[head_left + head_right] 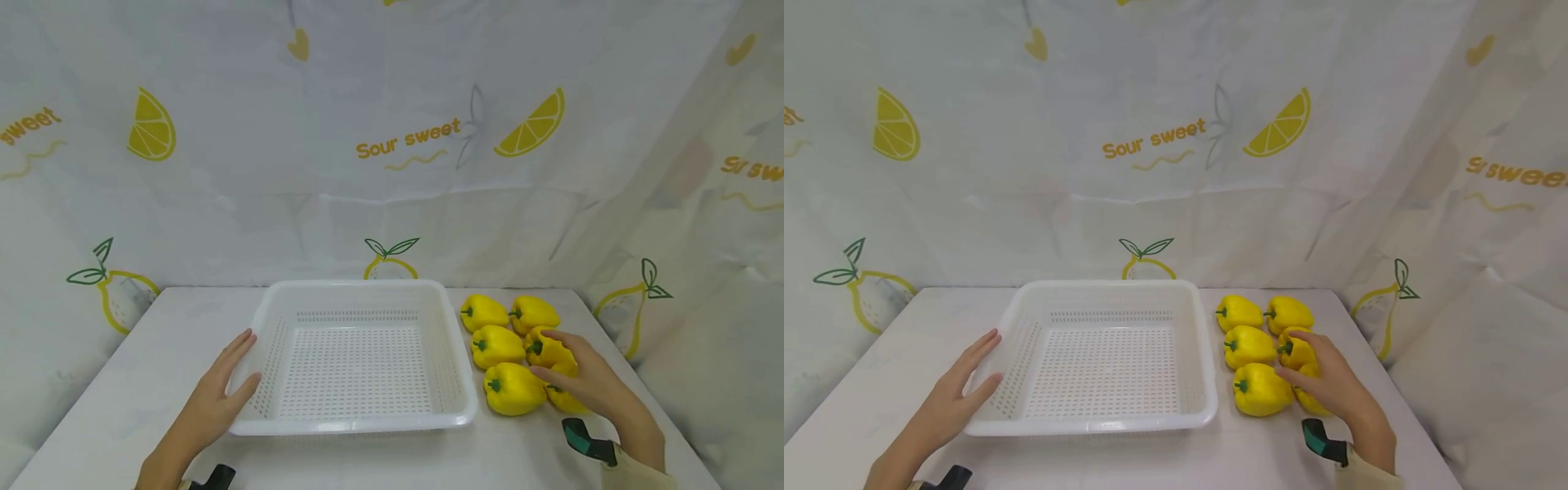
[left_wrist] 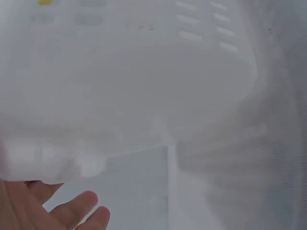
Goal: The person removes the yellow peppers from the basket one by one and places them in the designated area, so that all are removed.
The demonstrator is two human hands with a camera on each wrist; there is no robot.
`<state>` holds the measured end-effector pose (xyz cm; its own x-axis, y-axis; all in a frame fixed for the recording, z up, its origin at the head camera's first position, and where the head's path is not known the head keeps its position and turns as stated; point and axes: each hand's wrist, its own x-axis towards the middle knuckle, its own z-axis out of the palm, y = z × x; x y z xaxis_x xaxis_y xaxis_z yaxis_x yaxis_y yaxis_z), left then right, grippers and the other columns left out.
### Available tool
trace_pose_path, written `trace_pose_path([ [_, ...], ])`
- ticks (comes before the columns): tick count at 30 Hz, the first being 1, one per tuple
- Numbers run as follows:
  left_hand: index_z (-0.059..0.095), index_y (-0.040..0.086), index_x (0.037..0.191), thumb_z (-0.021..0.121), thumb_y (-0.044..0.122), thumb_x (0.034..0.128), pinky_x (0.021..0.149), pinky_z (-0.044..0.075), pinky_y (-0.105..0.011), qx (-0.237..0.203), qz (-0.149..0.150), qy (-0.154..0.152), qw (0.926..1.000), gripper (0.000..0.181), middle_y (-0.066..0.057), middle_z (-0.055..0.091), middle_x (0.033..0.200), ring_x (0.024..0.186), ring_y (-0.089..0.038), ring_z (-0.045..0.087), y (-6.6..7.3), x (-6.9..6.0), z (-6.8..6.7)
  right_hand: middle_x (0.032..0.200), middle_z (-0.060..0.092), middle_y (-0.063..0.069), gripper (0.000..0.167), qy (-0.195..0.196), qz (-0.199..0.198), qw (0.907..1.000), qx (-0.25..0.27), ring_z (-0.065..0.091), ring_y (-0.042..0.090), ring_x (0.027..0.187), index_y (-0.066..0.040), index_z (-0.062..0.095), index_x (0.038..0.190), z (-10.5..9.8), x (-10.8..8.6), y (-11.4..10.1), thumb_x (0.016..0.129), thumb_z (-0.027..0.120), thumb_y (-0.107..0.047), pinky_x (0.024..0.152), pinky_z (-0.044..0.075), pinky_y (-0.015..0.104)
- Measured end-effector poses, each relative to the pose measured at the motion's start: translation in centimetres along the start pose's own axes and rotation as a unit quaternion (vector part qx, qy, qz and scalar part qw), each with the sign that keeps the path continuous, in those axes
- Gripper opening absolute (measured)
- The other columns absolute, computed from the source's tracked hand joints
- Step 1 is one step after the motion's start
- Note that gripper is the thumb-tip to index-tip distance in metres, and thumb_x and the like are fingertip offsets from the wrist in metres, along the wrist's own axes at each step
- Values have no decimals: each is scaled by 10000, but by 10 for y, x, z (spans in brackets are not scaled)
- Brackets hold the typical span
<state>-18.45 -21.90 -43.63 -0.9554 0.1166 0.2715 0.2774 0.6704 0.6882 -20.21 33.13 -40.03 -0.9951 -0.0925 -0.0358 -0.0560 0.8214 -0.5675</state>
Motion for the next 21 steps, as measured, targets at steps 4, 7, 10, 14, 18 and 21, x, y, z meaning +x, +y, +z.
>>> trace_pose_path([
  [4, 368, 71, 1523, 646, 236, 960, 1056, 338, -708, 496, 324, 73, 9982, 649, -187, 319, 1598, 1428, -490, 322, 8, 4, -7, 1501, 359, 286, 795, 158, -367, 9991, 125, 310, 525, 1368, -15, 354, 1473, 6, 9, -18, 908, 681, -470, 1025, 290, 783],
  [7, 400, 45, 1497, 658, 234, 954, 1039, 363, -700, 764, 589, 106, 9953, 631, -193, 341, 1585, 1414, -484, 348, 17, 11, -15, 1520, 356, 274, 771, 238, -634, 9976, 124, 328, 508, 1374, -11, 367, 1472, 9, 18, -32, 922, 666, -462, 1044, 309, 761],
  [10, 408, 32, 1489, 651, 233, 958, 1049, 363, -697, 930, 758, 37, 9928, 617, -195, 341, 1583, 1418, -478, 346, 28, 19, -23, 1540, 334, 276, 753, 221, -832, 9963, 70, 337, 506, 1377, -17, 368, 1483, 11, 28, -46, 940, 642, -462, 1051, 335, 744],
  [14, 397, 32, 1497, 636, 245, 966, 1087, 338, -698, 1122, 816, -177, 9902, 620, -191, 314, 1597, 1445, -467, 309, 41, 33, -27, 1543, 338, 256, 748, 172, -1049, 9943, -69, 350, 494, 1382, -44, 356, 1502, 12, 44, -58, 954, 608, -486, 1052, 360, 729],
  [18, 389, 39, 1505, 614, 247, 975, 1111, 304, -707, 1320, 806, -334, 9874, 612, -173, 274, 1622, 1484, -466, 230, 53, 50, -27, 1580, 277, 244, 769, 131, -1068, 9941, -151, 301, 495, 1418, -68, 340, 1520, 15, 61, -69, 951, 594, -519, 1083, 317, 737],
  [21, 402, 33, 1498, 612, 221, 968, 1117, 285, -719, 1536, 878, -329, 9837, 600, -179, 253, 1629, 1494, -487, 183, 62, 62, -27, 1601, 230, 252, 778, 180, -1001, 9943, -325, 251, 506, 1441, -76, 347, 1521, 17, 74, -77, 942, 601, -529, 1110, 264, 746],
])
